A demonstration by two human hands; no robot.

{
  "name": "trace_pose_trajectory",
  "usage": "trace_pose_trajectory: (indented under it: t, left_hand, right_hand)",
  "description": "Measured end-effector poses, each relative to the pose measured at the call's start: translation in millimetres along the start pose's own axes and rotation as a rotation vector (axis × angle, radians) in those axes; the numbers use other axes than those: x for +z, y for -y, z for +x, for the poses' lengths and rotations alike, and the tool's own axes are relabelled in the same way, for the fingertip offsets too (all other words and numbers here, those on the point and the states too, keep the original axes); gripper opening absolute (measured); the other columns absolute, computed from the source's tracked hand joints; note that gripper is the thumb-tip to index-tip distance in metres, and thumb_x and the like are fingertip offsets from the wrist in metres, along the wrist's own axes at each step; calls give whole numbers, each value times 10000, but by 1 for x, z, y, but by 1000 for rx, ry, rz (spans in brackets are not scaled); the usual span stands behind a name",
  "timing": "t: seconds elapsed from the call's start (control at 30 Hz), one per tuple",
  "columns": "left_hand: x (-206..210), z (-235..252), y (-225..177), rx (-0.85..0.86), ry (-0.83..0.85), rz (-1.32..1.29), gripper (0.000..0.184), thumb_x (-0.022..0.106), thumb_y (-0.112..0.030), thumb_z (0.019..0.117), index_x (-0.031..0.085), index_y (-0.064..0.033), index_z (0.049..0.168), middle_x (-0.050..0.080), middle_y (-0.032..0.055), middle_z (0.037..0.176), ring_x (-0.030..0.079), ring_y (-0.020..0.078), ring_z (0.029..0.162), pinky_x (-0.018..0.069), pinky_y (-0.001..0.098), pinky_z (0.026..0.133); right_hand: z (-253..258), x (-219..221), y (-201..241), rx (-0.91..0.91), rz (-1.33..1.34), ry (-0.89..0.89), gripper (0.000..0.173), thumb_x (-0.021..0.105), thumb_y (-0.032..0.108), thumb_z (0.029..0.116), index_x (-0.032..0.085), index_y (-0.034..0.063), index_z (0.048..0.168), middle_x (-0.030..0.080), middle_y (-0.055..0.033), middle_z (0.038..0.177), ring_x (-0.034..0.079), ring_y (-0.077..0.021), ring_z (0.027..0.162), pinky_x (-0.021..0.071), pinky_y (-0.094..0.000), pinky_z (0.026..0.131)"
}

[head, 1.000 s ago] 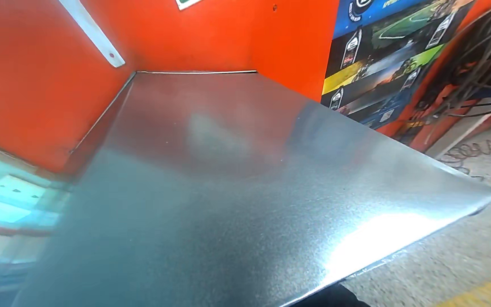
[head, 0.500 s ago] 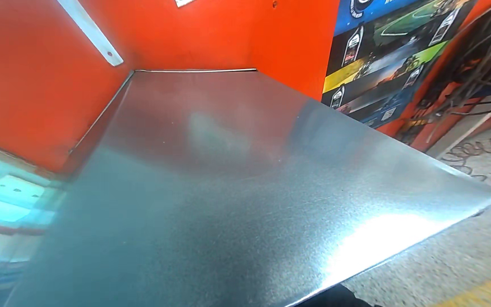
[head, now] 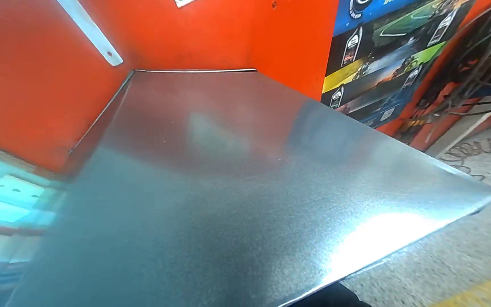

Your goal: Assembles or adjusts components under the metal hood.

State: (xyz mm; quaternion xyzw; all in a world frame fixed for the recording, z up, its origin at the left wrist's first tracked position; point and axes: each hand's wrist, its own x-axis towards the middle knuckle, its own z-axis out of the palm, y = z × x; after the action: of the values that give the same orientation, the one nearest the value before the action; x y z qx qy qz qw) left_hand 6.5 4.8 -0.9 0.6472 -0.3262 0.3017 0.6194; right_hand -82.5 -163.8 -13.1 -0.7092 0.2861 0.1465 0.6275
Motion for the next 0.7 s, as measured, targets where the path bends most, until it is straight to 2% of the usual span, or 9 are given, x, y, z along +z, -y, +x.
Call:
trace_pose_trajectory:
  t: [0.03, 0.17, 0.23, 0.33, 0.4, 0.47, 0.53, 0.63, 0.7]
  left_hand:
    - [-1, -2, 2, -5, 13, 12, 519, 905, 15, 634, 621, 134, 1051, 742, 71, 936, 731, 74, 909, 603, 240, 872]
    - [0, -7, 10, -48, -11, 58, 542, 903, 51, 575, 629, 182, 1025, 740, 147, 909, 745, 124, 860, 617, 263, 832]
    - [2, -8, 8, -79, -16, 22, 602, 911, 44, 580, 598, 165, 1080, 733, 123, 952, 740, 117, 894, 617, 270, 854]
    - [9, 1, -1, -104, -30, 25, 655, 941, -22, 606, 558, 64, 1131, 741, 30, 993, 734, 99, 947, 625, 286, 894]
    - [9, 2, 2, -102, -48, 27, 617, 912, -1, 593, 577, 106, 1099, 735, 61, 965, 734, 105, 923, 616, 276, 878]
    - [11, 7, 0, -86, -22, 15, 540, 924, -12, 609, 616, 71, 1044, 756, 40, 932, 747, 118, 896, 638, 298, 862]
    - [12, 8, -1, -86, 10, -11, 550, 934, -27, 622, 607, 68, 1054, 757, 41, 939, 751, 138, 900, 640, 327, 871]
    - [14, 6, 1, -95, 25, -30, 514, 944, -47, 618, 635, 47, 1018, 766, 32, 911, 757, 129, 866, 646, 327, 851]
    - [14, 6, 1, -102, 45, -26, 489, 940, -48, 630, 645, 38, 1010, 766, 21, 899, 755, 119, 854, 647, 319, 846]
  right_hand:
    - [1, 2, 0, 24, 81, -28, 325, 449, 28, 1069, 530, -155, 1325, 561, -288, 1353, 552, -267, 1212, 398, -342, 1069]
    - [24, 7, -26, -48, 132, -23, 347, 458, 63, 1072, 536, -140, 1343, 553, -285, 1392, 539, -291, 1279, 378, -371, 1119]
    - [22, 11, -33, -123, 122, -70, 334, 462, 57, 1071, 556, -144, 1320, 566, -280, 1381, 535, -290, 1290, 372, -360, 1128]
    - [16, 9, -25, -151, -27, -41, 346, 455, 47, 1067, 545, -144, 1341, 542, -284, 1426, 495, -319, 1362, 335, -380, 1166]
    - [11, 10, -22, -87, 148, -91, 368, 539, 87, 1042, 543, -145, 1327, 561, -277, 1384, 535, -272, 1290, 383, -360, 1119]
    - [16, 12, -19, -36, 294, -137, 461, 675, 109, 963, 529, -143, 1320, 582, -267, 1319, 576, -224, 1155, 456, -327, 1016]
    - [18, 12, -13, 0, 379, -132, 582, 704, 77, 942, 438, -118, 1421, 523, -269, 1397, 538, -230, 1209, 427, -332, 1050]
    - [48, 28, -48, -154, 374, -189, 688, 719, 208, 915, 422, -68, 1472, 542, -262, 1403, 556, -281, 1246, 454, -391, 1058]
    - [47, 24, -47, -235, 360, -121, 645, 669, 202, 957, 413, -63, 1486, 536, -265, 1407, 565, -246, 1209, 457, -364, 1029]
